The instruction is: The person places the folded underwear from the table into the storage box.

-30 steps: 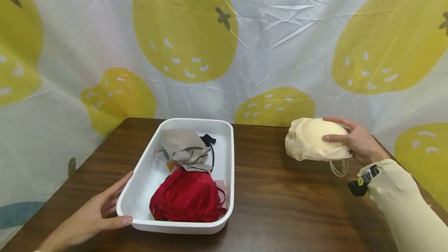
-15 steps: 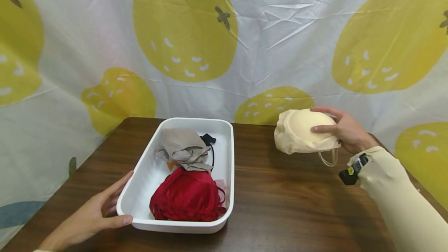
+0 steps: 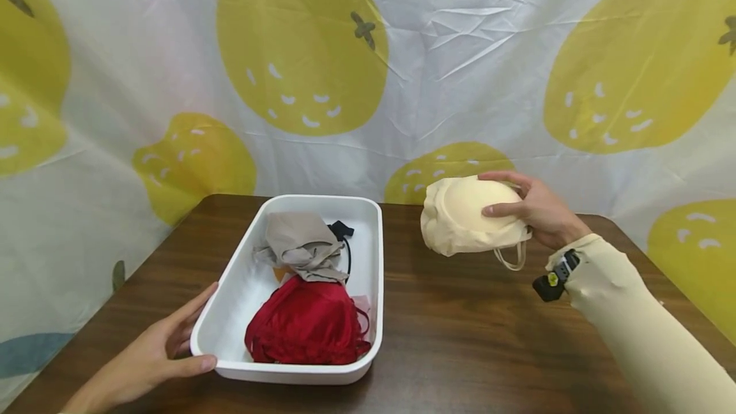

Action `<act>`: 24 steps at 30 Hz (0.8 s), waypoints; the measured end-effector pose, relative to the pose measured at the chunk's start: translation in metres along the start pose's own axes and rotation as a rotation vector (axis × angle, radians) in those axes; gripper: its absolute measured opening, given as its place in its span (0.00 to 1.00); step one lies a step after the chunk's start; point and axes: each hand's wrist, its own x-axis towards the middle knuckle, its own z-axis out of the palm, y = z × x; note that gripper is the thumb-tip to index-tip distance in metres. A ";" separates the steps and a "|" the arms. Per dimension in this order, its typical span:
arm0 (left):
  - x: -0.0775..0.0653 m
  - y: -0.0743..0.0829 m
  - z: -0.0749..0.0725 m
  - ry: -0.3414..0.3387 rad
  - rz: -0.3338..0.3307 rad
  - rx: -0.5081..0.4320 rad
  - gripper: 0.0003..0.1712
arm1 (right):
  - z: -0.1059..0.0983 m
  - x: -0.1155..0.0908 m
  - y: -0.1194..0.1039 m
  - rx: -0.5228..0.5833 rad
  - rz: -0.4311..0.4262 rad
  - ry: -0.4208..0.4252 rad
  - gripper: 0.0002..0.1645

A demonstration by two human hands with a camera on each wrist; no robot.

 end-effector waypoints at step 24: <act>0.001 -0.001 0.001 0.016 0.006 0.025 0.57 | 0.076 0.019 -0.017 0.095 -0.062 -0.204 0.40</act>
